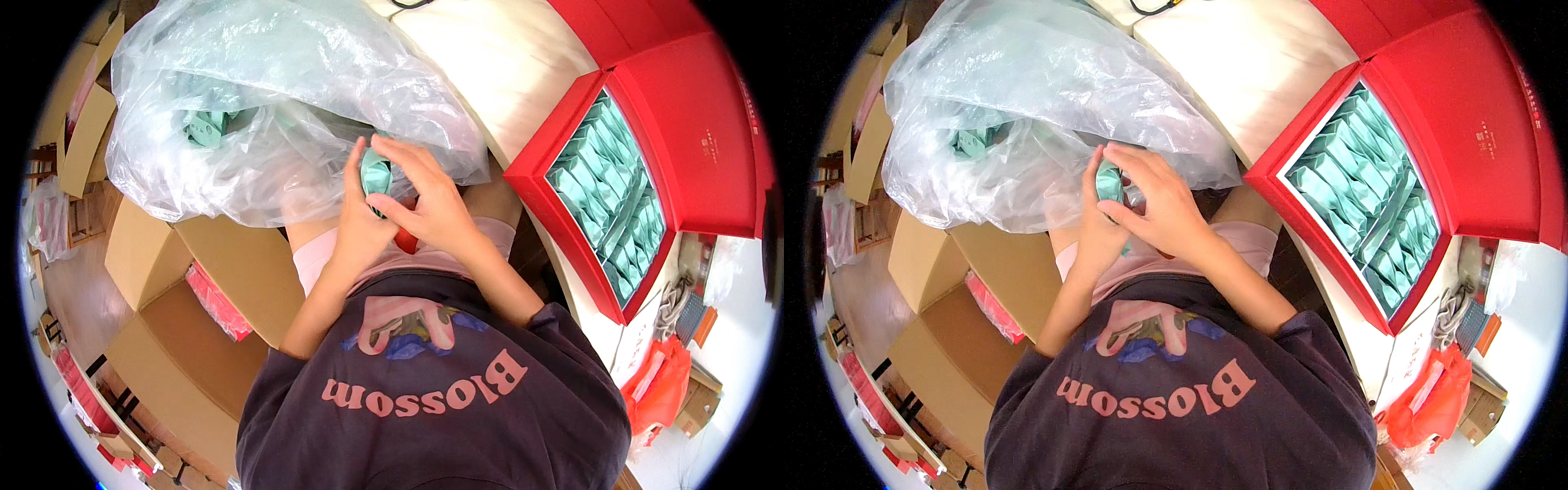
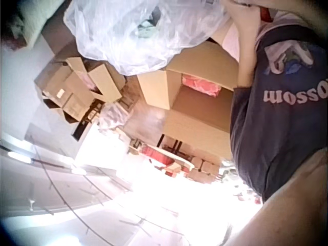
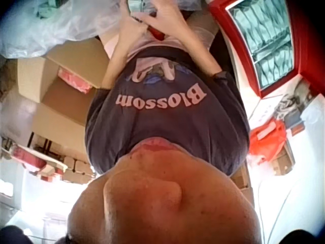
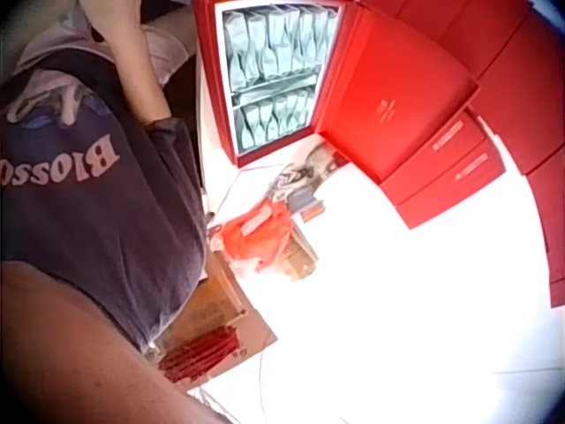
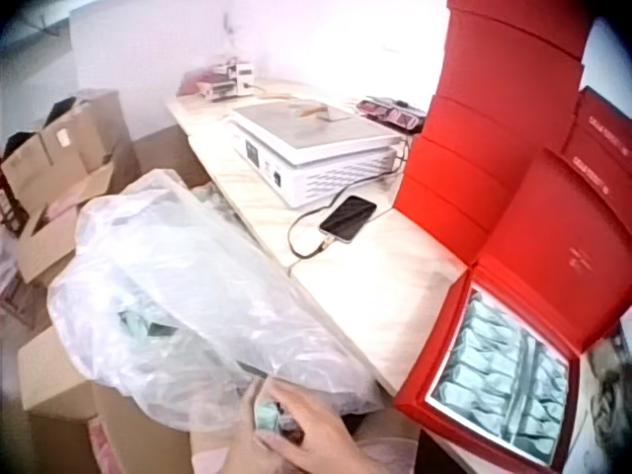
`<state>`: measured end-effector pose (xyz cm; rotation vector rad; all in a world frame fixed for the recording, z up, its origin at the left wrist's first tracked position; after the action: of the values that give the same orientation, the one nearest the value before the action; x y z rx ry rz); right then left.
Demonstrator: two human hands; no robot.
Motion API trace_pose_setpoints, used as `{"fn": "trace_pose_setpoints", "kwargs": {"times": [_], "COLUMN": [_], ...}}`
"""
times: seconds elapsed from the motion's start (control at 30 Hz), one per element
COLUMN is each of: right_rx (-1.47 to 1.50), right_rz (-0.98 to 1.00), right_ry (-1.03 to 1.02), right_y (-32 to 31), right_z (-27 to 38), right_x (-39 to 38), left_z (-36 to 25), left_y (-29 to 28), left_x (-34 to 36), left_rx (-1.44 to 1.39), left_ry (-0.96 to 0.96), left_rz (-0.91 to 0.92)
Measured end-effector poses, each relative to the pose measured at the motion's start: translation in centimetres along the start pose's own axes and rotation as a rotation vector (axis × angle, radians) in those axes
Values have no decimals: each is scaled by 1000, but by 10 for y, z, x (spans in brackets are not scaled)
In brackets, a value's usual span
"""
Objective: The person sorts tea packets from a plastic bag, arranges them into red gift boxes, closes the boxes, and stacks them on a table.
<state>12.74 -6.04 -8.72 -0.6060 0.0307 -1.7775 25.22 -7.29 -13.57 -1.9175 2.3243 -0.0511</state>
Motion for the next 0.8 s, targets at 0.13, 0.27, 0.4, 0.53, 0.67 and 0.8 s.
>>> {"fn": "trace_pose_setpoints", "kwargs": {"times": [0.13,0.27,0.4,0.53,0.67,0.8], "right_rx": [-59,-104,-35,-134,-147,-50], "right_rz": [-6,-15,27,-19,-89,-119], "right_ry": [-38,-64,3,-75,30,215], "right_y": [1,2,-11,-20,-18,-12], "right_z": [-2,-7,-9,-3,-2,-8], "right_x": [1,-1,3,4,2,-5], "left_z": [-11,-7,-7,-18,-29,-23], "left_y": [1,-4,-5,-5,2,1], "left_x": [-2,-2,-5,-4,-12,-13], "left_rx": [101,95,123,308,366,365], "left_ry": [71,69,87,132,116,104], "left_rz": [28,52,90,101,138,137]}}
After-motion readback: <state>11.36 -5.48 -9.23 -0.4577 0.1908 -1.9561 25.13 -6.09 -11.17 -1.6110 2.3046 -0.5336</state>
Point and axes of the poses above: each hand's wrist, its own x-axis towards the middle knuckle, its own y-axis out of the palm, z = x × y, the point moved 3 cm from there along x, towards the middle knuckle, and after that the axes turned 8 degrees about -z, right-handed, at the moved point
